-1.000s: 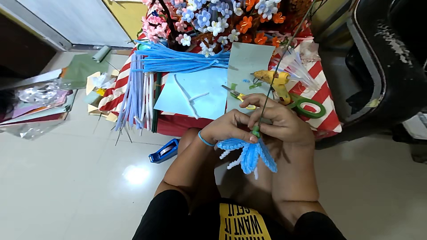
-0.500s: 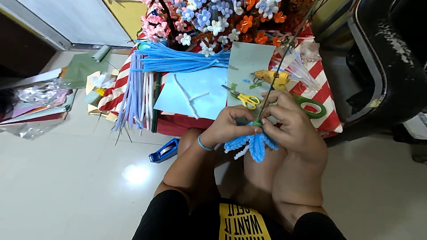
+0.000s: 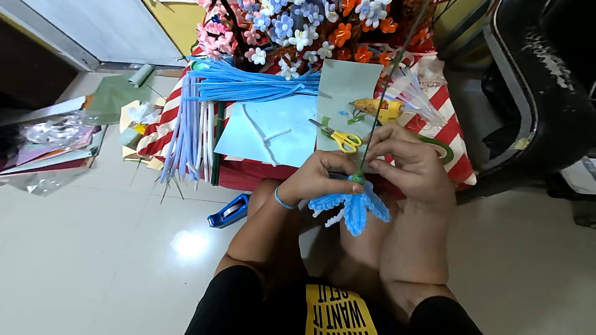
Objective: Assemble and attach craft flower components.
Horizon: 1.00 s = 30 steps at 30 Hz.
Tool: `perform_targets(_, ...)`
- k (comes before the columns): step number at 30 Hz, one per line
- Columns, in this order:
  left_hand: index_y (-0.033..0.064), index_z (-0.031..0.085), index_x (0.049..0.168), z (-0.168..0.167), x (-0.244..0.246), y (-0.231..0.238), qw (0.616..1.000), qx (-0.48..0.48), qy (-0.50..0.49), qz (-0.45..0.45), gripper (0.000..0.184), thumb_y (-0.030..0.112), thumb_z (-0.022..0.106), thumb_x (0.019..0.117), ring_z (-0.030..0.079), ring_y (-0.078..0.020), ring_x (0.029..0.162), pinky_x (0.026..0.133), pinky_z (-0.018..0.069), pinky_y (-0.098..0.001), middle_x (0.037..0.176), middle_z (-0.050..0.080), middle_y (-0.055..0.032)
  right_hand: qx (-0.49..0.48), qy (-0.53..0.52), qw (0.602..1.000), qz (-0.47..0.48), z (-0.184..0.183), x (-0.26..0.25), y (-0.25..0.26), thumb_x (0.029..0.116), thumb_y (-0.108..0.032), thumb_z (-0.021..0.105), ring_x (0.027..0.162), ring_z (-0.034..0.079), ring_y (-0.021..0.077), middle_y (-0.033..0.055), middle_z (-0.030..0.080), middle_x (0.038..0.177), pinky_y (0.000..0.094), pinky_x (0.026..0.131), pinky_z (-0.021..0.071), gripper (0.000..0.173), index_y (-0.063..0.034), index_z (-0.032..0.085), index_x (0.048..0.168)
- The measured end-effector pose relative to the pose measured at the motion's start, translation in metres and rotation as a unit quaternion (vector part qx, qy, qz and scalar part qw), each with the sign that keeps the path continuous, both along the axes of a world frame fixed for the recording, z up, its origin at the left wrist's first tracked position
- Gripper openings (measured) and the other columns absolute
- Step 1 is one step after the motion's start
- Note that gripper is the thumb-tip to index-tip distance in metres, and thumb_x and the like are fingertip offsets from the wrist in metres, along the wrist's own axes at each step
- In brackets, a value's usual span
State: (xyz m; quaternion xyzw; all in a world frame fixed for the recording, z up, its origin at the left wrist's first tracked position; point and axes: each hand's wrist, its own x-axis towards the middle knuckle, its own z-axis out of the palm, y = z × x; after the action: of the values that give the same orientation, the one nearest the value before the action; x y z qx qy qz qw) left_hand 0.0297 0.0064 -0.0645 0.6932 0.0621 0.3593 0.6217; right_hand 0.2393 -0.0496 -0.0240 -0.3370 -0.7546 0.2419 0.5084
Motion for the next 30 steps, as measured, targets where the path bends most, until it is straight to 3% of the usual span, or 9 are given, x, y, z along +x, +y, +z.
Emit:
perform_targets(3,0.0029,0.075,0.090,-0.002,0.001,0.001,0.999,0.004,-0.007,-0.042,0.012,0.015,0.078,0.0872,0.064,0.0001,0.099,0.088,0.0544,-0.0212,0.099,0.072,0.0024,-0.039,0.024,0.997,0.060,-0.004,-0.002,0.006,0.0883,-0.012,0.075,0.104,0.060,0.0045,-0.0009,0.063,0.107,0.0182,0.089,0.0544,0.003,-0.0089,0.075,0.088)
perform_targets(10,0.0039,0.075,0.090,-0.005,-0.001,0.003,0.997,0.023,-0.025,-0.064,0.011,0.015,0.078,0.0876,0.063,0.0017,0.099,0.088,0.0534,-0.0203,0.097,0.071,0.0050,-0.051,0.055,0.982,0.174,-0.007,-0.003,0.009,0.0910,-0.012,0.072,0.105,0.061,0.0061,0.0011,0.064,0.107,0.0197,0.088,0.0556,0.008,-0.0067,0.075,0.086)
perform_targets(15,0.0060,0.075,0.087,-0.002,-0.002,0.002,0.998,0.005,-0.030,-0.060,0.006,0.010,0.078,0.0858,0.063,0.0022,0.098,0.087,0.0538,-0.0198,0.097,0.071,0.0061,-0.081,0.062,0.978,0.183,-0.007,-0.006,0.008,0.0883,-0.010,0.073,0.100,0.062,0.0052,0.0023,0.063,0.107,0.0206,0.085,0.0567,0.006,-0.0042,0.073,0.086)
perform_targets(20,0.0034,0.074,0.084,-0.002,0.000,0.002,0.999,0.022,-0.014,-0.030,0.009,0.011,0.077,0.0860,0.063,0.0008,0.100,0.089,0.0534,-0.0211,0.097,0.072,0.0030,-0.089,0.026,0.988,0.123,-0.004,-0.014,0.005,0.0791,-0.008,0.070,0.094,0.059,0.0026,-0.0001,0.061,0.098,0.0170,0.080,0.0535,0.004,-0.0062,0.066,0.078)
perform_targets(30,0.0074,0.075,0.085,-0.001,0.000,0.000,0.998,-0.024,-0.026,-0.044,0.002,0.007,0.076,0.0860,0.064,0.0036,0.092,0.081,0.0550,-0.0189,0.095,0.071,0.0078,-0.072,0.042,0.992,0.099,-0.004,-0.021,0.005,0.0791,-0.005,0.066,0.094,0.061,0.0033,0.0015,0.063,0.098,0.0179,0.078,0.0545,0.003,-0.0039,0.065,0.077)
